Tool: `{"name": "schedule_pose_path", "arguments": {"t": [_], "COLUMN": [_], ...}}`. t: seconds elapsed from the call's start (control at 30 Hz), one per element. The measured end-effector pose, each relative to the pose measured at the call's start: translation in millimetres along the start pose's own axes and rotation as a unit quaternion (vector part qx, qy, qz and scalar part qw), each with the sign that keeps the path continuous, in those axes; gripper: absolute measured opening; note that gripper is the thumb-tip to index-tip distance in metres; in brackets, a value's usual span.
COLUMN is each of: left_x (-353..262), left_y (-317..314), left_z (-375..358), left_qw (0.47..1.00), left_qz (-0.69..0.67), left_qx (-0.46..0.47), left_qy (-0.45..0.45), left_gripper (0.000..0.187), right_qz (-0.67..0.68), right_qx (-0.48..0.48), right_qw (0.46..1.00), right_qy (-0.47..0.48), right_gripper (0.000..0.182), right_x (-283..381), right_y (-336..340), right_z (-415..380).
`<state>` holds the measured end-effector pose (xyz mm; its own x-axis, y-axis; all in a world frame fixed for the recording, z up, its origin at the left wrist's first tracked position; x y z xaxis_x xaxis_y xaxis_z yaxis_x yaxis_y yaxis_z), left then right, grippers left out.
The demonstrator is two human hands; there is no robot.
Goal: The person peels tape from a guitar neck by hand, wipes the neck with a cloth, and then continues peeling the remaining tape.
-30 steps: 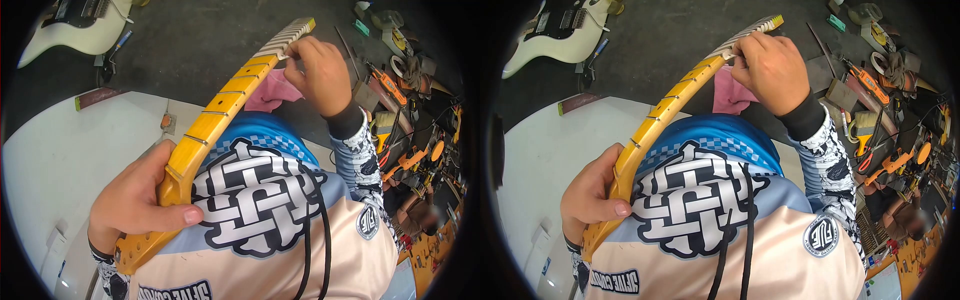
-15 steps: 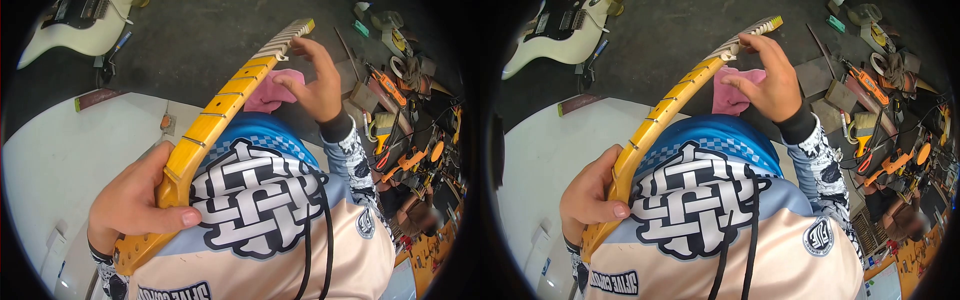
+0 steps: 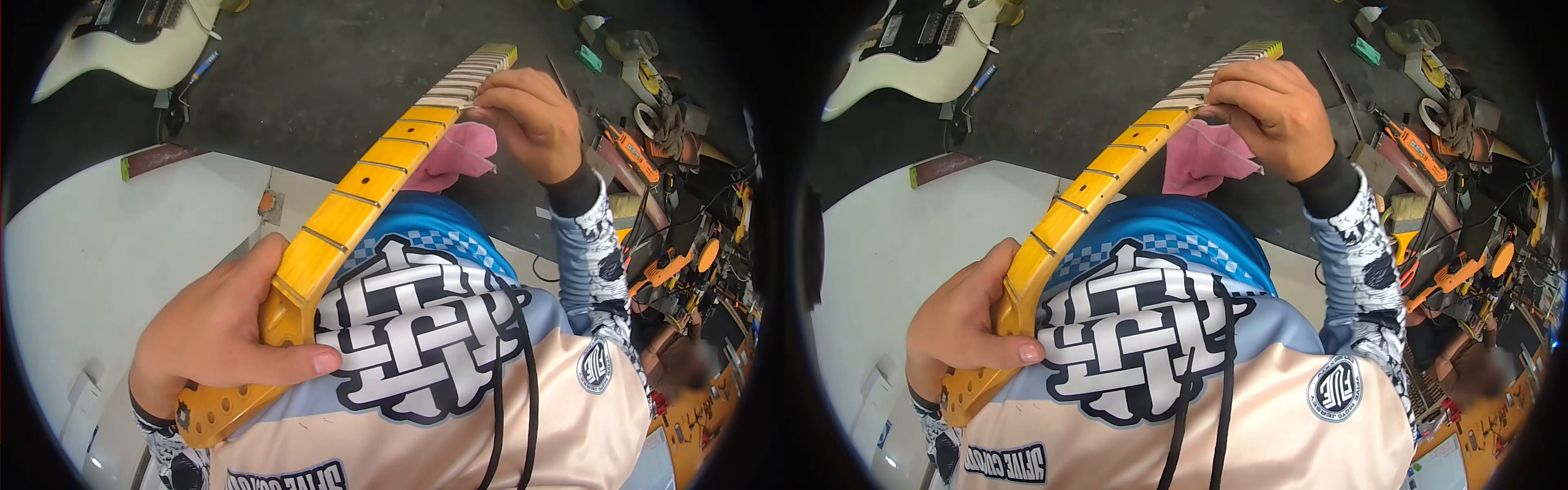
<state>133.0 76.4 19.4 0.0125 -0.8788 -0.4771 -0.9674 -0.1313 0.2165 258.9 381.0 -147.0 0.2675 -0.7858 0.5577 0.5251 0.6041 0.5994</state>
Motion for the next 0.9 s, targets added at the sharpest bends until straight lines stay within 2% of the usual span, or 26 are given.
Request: {"name": "schedule_pose_path", "arguments": {"t": [0.23, 0.33, 0.63, 0.73, 0.9], "left_x": [-21.0, -35.8, -76.1, -80.3, -78.4], "left_y": [-2.1, -10.1, -50.4, -59.5, -72.3], "left_z": [-4.0, -7.0, -18.9, -22.2, -25.4], "left_qw": [0.992, 0.98, 0.954, 0.947, 0.922], "left_qz": [0.124, 0.188, 0.279, 0.307, 0.379], "left_qx": [0.003, 0.004, -0.021, -0.033, -0.053], "left_qy": [0.011, 0.066, 0.107, 0.09, 0.053], "left_gripper": [0.075, 0.082, 0.085, 0.086, 0.083], "right_qz": [0.034, 0.062, 0.059, 0.08, 0.067], "right_qx": [0.098, 0.132, 0.201, 0.221, 0.248], "right_qw": [0.991, 0.984, 0.963, 0.96, 0.949], "right_qy": [0.084, 0.105, 0.168, 0.15, 0.183], "right_gripper": [0.017, 0.016, 0.015, 0.01, 0.01], "right_x": [-15.2, -22.2, -28.1, -14.3, -19.0], "right_y": [14.2, 14.5, 39.3, 51.3, 39.6], "right_z": [24.8, 29.3, 39.7, 47.4, 51.8]}}
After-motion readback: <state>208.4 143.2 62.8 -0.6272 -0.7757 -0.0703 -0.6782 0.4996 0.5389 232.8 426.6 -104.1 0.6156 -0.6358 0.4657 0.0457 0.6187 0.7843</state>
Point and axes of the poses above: each hand's wrist, its own z-axis towards the middle knuckle, its own y-axis out of the back of the hand, x = y × z, the point moved 1 cm from there along z, towards the middle knuckle, and after that the axes turned 11 degrees about -x, right-handed, at the moved point
